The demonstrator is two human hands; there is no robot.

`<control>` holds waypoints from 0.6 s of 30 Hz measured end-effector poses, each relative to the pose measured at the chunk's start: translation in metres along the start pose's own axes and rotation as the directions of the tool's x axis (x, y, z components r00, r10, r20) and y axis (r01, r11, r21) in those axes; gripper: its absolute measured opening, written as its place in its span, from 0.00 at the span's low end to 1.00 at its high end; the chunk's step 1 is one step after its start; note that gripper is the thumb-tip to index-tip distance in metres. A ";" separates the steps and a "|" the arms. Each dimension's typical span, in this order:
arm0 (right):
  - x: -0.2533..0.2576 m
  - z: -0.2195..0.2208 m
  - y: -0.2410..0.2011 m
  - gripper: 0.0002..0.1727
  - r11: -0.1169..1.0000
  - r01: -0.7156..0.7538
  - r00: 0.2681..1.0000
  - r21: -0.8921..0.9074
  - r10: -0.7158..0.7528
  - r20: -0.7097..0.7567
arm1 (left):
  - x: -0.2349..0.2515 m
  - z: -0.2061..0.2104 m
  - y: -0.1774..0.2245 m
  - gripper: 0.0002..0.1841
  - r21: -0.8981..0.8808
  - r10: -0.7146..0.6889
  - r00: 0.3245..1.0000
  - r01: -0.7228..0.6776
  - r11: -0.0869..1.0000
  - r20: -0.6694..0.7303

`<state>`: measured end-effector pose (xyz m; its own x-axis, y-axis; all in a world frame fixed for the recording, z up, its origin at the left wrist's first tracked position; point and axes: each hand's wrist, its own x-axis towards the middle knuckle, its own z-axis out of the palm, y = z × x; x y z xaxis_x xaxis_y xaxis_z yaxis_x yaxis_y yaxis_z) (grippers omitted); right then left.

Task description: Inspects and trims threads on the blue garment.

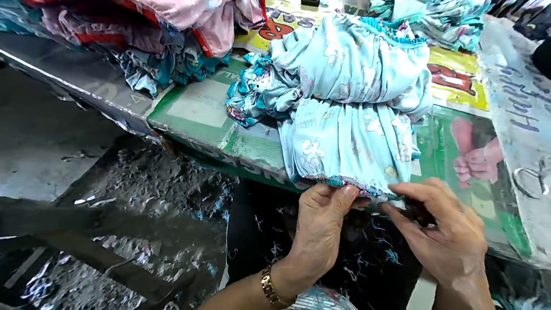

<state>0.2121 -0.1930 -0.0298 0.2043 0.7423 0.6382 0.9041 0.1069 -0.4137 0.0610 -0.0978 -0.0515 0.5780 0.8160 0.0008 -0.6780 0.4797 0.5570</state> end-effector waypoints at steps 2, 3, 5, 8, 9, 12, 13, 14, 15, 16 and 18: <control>0.002 -0.004 -0.004 0.17 0.989 -0.011 0.998 0.147 0.020 -0.059 | -0.002 0.003 0.001 0.04 0.081 0.120 0.989 -0.127 0.989 0.089; 0.005 -0.005 -0.007 0.16 0.982 0.010 0.995 0.189 0.008 -0.095 | -0.003 0.004 0.002 0.04 0.117 0.155 0.980 -0.169 0.979 0.123; 0.012 0.000 -0.014 0.12 0.978 0.068 0.990 0.196 -0.041 -0.136 | -0.005 0.006 0.002 0.04 0.157 0.170 0.975 -0.192 0.969 0.143; 0.018 0.013 -0.015 0.06 0.979 0.165 0.974 0.117 -0.143 -0.173 | -0.005 0.006 0.001 0.04 0.139 0.136 0.986 -0.149 0.979 0.100; 0.019 0.015 -0.015 0.06 0.977 0.167 0.974 0.131 -0.143 -0.176 | -0.005 0.006 0.001 0.05 0.115 0.122 0.988 -0.132 0.984 0.095; 0.016 0.015 -0.011 0.07 0.950 0.094 0.988 0.298 -0.052 -0.146 | -0.005 0.004 0.001 0.11 0.034 0.057 0.994 -0.061 0.998 0.091; 0.013 0.014 -0.009 0.08 0.939 0.064 0.991 0.338 -0.020 -0.132 | -0.004 0.003 0.002 0.13 0.003 0.020 0.997 -0.020 1.000 0.074; 0.009 0.013 -0.006 0.09 0.930 0.035 0.993 0.367 0.010 -0.119 | -0.002 0.002 0.003 0.13 -0.041 -0.010 0.999 0.011 0.999 0.036; 0.006 0.012 -0.002 0.09 0.920 0.010 0.994 0.391 0.035 -0.107 | 0.000 0.002 0.004 0.12 -0.092 -0.020 1.000 0.020 0.996 0.000; 0.003 0.011 0.001 0.10 0.910 -0.013 0.994 0.415 0.058 -0.096 | 0.001 0.003 0.006 0.11 -0.121 -0.002 1.000 0.000 0.993 -0.016; -0.002 0.011 0.005 0.10 0.879 -0.053 0.989 0.474 0.111 -0.094 | 0.000 0.004 0.007 0.08 -0.090 0.087 0.996 -0.084 0.992 0.029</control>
<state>0.2116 -0.1867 -0.0407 0.3374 0.6841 0.6466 0.6057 0.3680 -0.7054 0.0577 -0.0957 -0.0440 0.5299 0.8449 0.0732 -0.7622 0.4366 0.4780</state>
